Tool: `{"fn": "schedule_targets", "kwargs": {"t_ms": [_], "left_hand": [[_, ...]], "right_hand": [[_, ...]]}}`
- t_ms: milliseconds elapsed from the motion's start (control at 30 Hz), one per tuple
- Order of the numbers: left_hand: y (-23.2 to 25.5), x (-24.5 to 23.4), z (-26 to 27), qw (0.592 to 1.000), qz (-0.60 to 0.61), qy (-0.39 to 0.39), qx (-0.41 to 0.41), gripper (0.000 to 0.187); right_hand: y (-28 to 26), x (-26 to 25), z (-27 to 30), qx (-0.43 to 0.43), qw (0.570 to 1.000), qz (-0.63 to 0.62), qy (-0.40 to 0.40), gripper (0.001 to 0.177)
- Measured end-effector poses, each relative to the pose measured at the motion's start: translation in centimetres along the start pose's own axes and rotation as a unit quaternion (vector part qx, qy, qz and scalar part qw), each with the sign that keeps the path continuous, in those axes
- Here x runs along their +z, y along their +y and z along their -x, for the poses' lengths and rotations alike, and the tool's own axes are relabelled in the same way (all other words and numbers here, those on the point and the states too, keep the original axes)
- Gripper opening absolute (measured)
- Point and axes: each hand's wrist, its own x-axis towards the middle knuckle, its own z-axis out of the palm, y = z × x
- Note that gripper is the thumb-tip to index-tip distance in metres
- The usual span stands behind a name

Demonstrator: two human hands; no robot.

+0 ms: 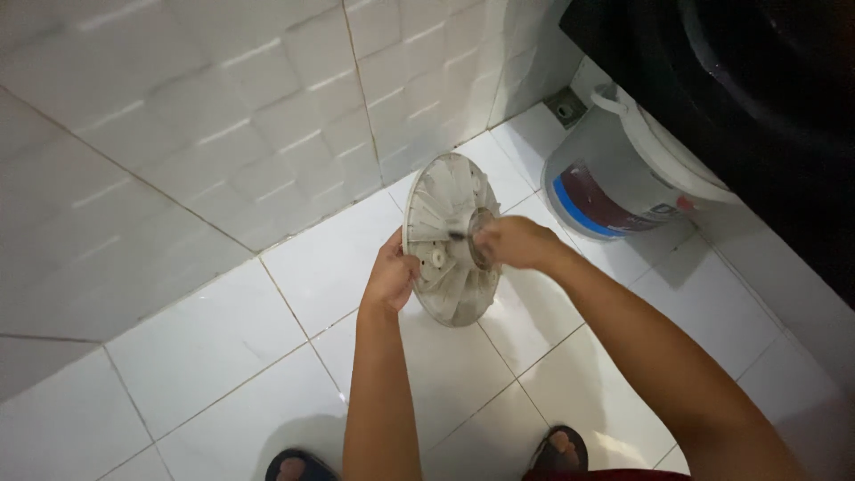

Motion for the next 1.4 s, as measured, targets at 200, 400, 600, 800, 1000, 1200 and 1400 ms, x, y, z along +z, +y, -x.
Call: {"fn": "schedule_targets", "kwargs": {"t_ms": [200,400,600,800,1000,1200,1400], "left_hand": [[4.0,1.4,0.3,0.997,-0.07,-0.027,0.002,0.083],[9.1,1.6,-2.2,0.979,-0.191,-0.056,-0.039,0.065],[6.5,-2.2,-2.0,0.975,-0.21,-0.068,-0.009,0.065],[7.5,-2.1,1.1,0.995,-0.017,-0.076,-0.07,0.08],[5.0,-7.7,-2.6,0.993,-0.036,-0.097,-0.05,0.079],[6.9,-6.0,-2.5,0.989,-0.044,-0.114,-0.086,0.08],[6.6,-6.4,-3.7,0.987,-0.073,-0.135,-0.054,0.083]], "right_hand": [[1.7,1.3,-2.3,0.07,0.974,-0.216,0.006,0.034],[1.0,6.4,-5.4,-0.095,0.952,-0.227,0.18,0.017],[-6.5,4.4,-2.1,-0.003,0.93,-0.321,0.179,0.024],[-12.2,9.4,-1.5,-0.023,0.9,-0.383,0.208,0.018],[-12.7,5.0,-0.5,0.097,0.947,-0.24,0.192,0.016],[-7.6,12.0,-6.2,0.005,0.878,-0.449,0.168,0.013],[-8.9,8.9,-4.6,0.038,0.888,-0.431,0.155,0.012]]}}
